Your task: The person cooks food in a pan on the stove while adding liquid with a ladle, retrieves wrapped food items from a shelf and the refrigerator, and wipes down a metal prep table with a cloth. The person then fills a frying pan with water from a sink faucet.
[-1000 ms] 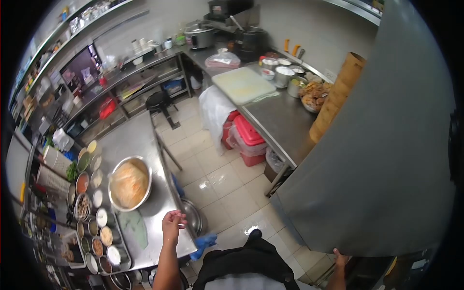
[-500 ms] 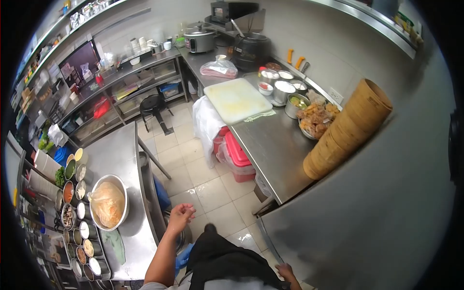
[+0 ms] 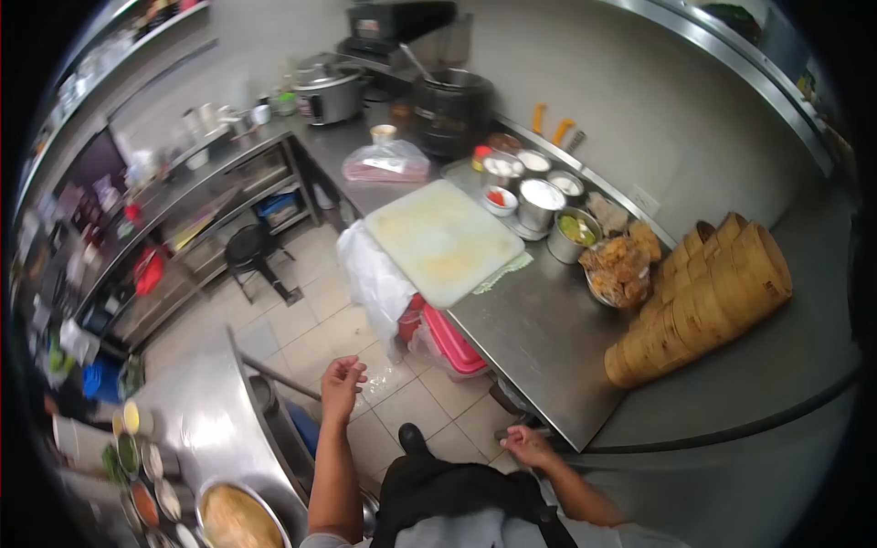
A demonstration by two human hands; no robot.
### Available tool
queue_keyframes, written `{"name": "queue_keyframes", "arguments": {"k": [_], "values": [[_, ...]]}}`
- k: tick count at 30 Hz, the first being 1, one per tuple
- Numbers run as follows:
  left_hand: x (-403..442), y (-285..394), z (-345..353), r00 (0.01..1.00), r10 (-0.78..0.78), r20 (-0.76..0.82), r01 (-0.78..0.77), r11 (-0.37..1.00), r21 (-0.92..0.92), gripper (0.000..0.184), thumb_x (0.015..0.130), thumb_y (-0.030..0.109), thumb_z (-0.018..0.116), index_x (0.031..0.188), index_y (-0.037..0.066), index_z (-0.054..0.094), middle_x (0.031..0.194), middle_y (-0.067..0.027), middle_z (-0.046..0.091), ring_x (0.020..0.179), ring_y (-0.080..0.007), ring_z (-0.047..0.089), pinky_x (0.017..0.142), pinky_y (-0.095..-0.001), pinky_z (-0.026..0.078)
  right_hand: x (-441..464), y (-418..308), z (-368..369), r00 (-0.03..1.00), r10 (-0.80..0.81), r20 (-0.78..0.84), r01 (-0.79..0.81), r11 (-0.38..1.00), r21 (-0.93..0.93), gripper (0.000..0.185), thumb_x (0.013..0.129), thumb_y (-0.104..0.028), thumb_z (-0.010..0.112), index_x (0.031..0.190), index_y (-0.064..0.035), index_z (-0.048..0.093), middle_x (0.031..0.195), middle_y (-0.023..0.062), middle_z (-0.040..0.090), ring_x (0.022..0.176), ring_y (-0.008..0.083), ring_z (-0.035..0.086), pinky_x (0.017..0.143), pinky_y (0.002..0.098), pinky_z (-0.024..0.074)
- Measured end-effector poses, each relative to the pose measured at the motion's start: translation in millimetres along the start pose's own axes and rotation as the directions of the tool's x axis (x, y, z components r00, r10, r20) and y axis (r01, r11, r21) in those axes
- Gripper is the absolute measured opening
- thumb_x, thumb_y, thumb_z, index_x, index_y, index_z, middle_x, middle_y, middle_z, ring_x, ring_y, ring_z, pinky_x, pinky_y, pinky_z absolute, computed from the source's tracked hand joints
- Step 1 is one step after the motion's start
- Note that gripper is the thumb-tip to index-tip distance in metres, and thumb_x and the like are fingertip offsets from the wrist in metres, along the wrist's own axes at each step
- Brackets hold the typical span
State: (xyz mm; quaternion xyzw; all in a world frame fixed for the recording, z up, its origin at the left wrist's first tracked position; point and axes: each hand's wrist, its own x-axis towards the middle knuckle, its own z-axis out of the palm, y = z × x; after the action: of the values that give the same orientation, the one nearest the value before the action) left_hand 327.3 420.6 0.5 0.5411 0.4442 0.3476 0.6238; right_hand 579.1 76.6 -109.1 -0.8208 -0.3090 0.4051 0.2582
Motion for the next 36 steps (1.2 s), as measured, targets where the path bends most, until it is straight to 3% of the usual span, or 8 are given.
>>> {"name": "queue_keyframes", "arguments": {"k": [6,10,19,27,29,31,32,36], "values": [[110.1,15.7,-2.6,0.994,-0.03,0.101,0.017,0.992,0.122,0.025,0.091,0.017,0.059,0.112,0.002,0.056,0.092,-0.0075,0.067,0.07,-0.013,0.062,0.057,-0.0238,0.047,35.1,-80.7,-31.9,0.977,0.024,-0.21,0.026,0.973,0.23,0.051,0.083,-0.03,0.07,0.119,0.002,0.054,0.103,0.0127,0.066,0.092,0.0185,0.064,0.083,0.0322,0.0507],[169.0,22.9,17.0,0.984,-0.059,0.168,0.04,0.992,0.117,0.028,0.087,0.017,0.062,0.109,0.001,0.058,0.091,-0.0067,0.067,0.071,-0.0115,0.062,0.057,-0.0222,0.046,49.4,-101.8,-41.7,0.956,0.082,-0.28,-0.029,0.982,0.186,0.043,0.083,-0.025,0.07,0.116,-0.0015,0.058,0.101,0.0114,0.066,0.089,0.0168,0.063,0.081,0.0301,0.0507],[257.9,65.9,57.2,0.971,-0.034,0.237,-0.037,0.957,0.289,0.025,0.087,0.018,0.064,0.107,0.003,0.06,0.088,-0.0037,0.066,0.074,-0.0117,0.063,0.06,-0.0242,0.047,134.2,-136.1,-64.8,0.924,0.007,-0.383,0.109,0.954,0.279,0.037,0.084,-0.024,0.066,0.112,-0.0013,0.06,0.097,0.0126,0.068,0.088,0.0205,0.066,0.081,0.032,0.0513],[334.3,100.3,91.1,0.924,0.026,0.381,-0.119,0.968,0.223,0.026,0.089,0.018,0.061,0.112,0.005,0.057,0.096,-0.0082,0.067,0.076,-0.0152,0.064,0.065,-0.0256,0.049,186.3,-168.2,-77.8,0.876,0.06,-0.479,0.167,0.894,0.417,0.037,0.087,-0.026,0.066,0.117,-0.0059,0.057,0.098,0.006,0.063,0.089,0.0148,0.059,0.078,0.0301,0.0499],[357.6,101.4,114.4,0.845,-0.01,0.535,-0.134,0.964,0.229,0.033,0.088,0.023,0.063,0.113,0.003,0.056,0.097,-0.0096,0.067,0.08,-0.0162,0.064,0.065,-0.0253,0.049,186.2,-171.4,-68.7,0.799,-0.002,-0.601,0.218,0.933,0.287,0.038,0.089,-0.03,0.063,0.116,-0.0047,0.055,0.103,0.0126,0.062,0.097,0.0226,0.061,0.084,0.0353,0.0488],[419.1,75.8,138.2,0.69,-0.038,0.723,-0.131,0.976,0.175,0.035,0.088,0.022,0.061,0.117,0.003,0.054,0.095,-0.0088,0.066,0.075,-0.0152,0.062,0.061,-0.0259,0.049,184.8,-181.8,-60.0,0.727,0.048,-0.685,0.276,0.893,0.355,0.039,0.089,-0.029,0.062,0.116,-0.0034,0.054,0.104,0.0146,0.062,0.097,0.0275,0.061,0.085,0.0367,0.0487],[382.7,113.0,155.7,0.634,0.017,0.773,-0.307,0.923,0.231,0.046,0.092,0.026,0.06,0.124,-0.005,0.049,0.108,-0.0224,0.065,0.09,-0.0312,0.066,0.068,-0.0379,0.058,178.5,-191.5,-55.2,0.682,0.094,-0.725,0.237,0.909,0.341,0.039,0.089,-0.029,0.061,0.116,-0.0028,0.054,0.104,0.015,0.062,0.098,0.0286,0.061,0.084,0.0375,0.0485],[393.0,127.5,221.0,0.316,-0.035,0.948,-0.352,0.924,0.151,0.04,0.09,0.021,0.061,0.118,-0.005,0.052,0.102,-0.0211,0.066,0.08,-0.028,0.066,0.064,-0.0356,0.055,135.3,-248.8,-8.9,0.457,0.349,-0.818,0.172,0.868,0.466,0.038,0.086,-0.03,0.062,0.111,-0.0023,0.054,0.098,0.0161,0.063,0.091,0.0331,0.061,0.077,0.0414,0.0482]]}}
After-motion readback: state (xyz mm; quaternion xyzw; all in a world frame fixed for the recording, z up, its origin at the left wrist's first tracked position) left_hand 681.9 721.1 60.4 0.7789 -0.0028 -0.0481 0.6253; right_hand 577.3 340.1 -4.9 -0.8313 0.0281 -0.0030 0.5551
